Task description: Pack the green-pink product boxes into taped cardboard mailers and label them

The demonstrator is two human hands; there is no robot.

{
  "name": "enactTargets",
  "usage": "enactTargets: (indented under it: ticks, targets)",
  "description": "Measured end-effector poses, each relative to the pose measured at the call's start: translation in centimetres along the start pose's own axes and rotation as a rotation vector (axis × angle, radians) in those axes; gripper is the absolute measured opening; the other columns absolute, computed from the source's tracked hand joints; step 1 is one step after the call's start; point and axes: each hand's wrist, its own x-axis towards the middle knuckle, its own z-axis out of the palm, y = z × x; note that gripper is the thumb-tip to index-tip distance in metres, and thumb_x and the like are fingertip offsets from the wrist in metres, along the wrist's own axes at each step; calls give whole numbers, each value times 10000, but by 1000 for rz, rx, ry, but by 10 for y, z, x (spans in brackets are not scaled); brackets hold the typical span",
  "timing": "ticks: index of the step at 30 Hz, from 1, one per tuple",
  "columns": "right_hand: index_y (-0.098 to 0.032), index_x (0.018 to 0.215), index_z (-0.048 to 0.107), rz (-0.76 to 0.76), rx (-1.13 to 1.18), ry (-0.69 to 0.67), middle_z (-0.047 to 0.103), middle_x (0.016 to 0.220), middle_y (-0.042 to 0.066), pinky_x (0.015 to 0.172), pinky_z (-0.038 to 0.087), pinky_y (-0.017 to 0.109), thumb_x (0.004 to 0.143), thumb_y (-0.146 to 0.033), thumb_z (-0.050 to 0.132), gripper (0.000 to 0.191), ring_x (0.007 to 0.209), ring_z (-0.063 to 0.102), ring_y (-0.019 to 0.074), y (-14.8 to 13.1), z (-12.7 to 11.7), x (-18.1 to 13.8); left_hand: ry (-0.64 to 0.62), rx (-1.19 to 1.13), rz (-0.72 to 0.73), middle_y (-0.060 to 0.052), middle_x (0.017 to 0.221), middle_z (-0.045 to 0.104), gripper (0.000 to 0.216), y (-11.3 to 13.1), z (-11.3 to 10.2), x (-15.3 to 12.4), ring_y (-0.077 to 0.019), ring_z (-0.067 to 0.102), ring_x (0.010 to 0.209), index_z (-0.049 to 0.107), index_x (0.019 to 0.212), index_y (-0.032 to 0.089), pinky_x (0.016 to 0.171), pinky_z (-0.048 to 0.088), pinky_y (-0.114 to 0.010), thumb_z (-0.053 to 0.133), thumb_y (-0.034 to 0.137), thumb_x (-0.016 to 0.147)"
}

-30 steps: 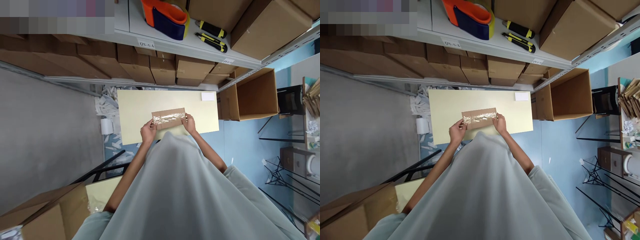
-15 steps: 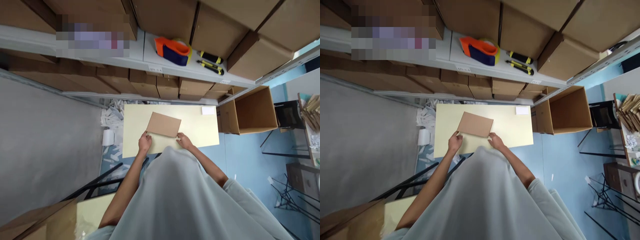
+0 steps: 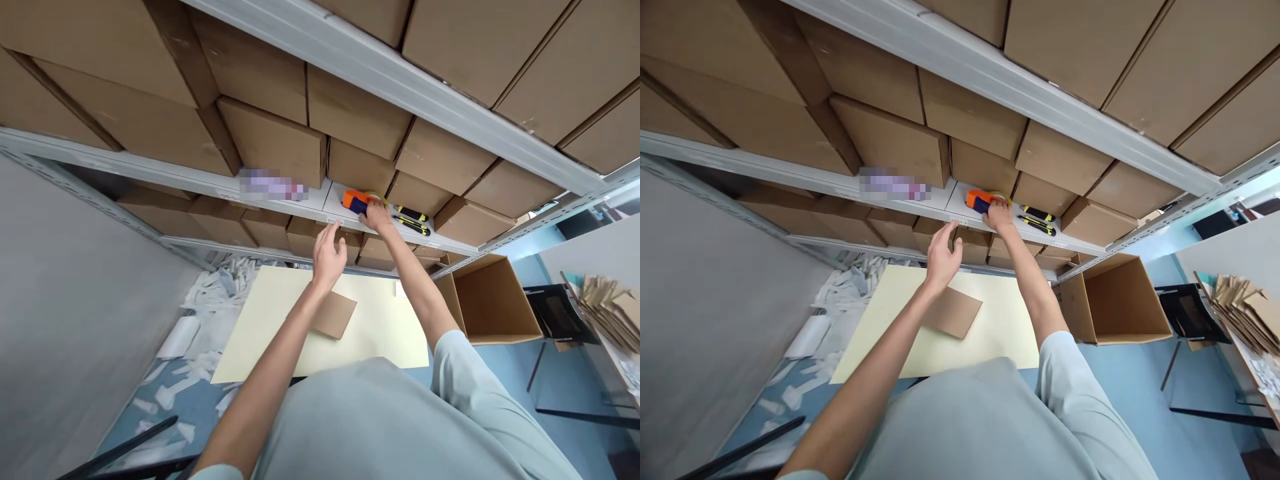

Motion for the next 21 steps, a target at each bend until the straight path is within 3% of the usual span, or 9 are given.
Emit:
enactTargets:
  ticks: [4, 7, 11, 14, 17, 21]
  targets:
    - [-21, 1418, 621, 43, -34, -132, 768, 1328, 343, 1237, 504, 648, 1002, -316, 763, 529, 1326, 717, 463, 0, -1, 7, -20, -46, -54, -146, 1518, 768, 497, 5, -7, -25, -309, 686, 1472, 698, 1517, 212, 1316, 520, -553, 571, 223, 1036]
    - [-102, 1408, 624, 53, 124, -42, 785, 1304, 276, 1162, 566, 633, 1037, -444, 744, 519, 1272, 738, 447, 1, -6, -16, -67, -100, -133, -163, 1485, 780, 456, -1, -12, -43, -314, 719, 1427, 710, 1469, 203, 1270, 561, -553, 579, 218, 1033]
    - [-175, 1325, 644, 84, 614, 148, 794, 1244, 167, 1083, 629, 521, 1056, -729, 640, 616, 1167, 745, 345, -15, 8, -104, -53, -243, -182, -182, 1458, 773, 398, 3, -16, -64, -283, 771, 1321, 702, 1446, 181, 1179, 633, -493, 585, 305, 1086]
    - [-200, 1262, 676, 134, 989, 140, 809, 1174, 108, 1031, 652, 440, 990, -810, 693, 668, 1093, 756, 292, -47, 26, -195, -56, -277, -137, -149, 1339, 789, 337, 16, -22, -89, -239, 806, 1157, 735, 1364, 202, 1083, 675, -429, 650, 397, 1103]
    - [-220, 1271, 705, 247, 1166, 180, 816, 1205, 98, 1061, 655, 435, 960, -794, 754, 655, 1113, 773, 283, -84, 37, -268, -43, -251, -65, -110, 1200, 796, 258, 28, -34, -119, -228, 802, 1062, 778, 1268, 224, 1001, 690, -395, 706, 406, 1099]
    - [-240, 1276, 739, 374, 1233, 225, 835, 1217, 108, 1081, 674, 482, 924, -840, 780, 696, 1136, 796, 303, -119, 35, -320, -88, -245, -50, -99, 1200, 800, 226, 35, -57, -151, -251, 805, 1127, 801, 1262, 255, 1042, 680, -415, 676, 384, 1125]
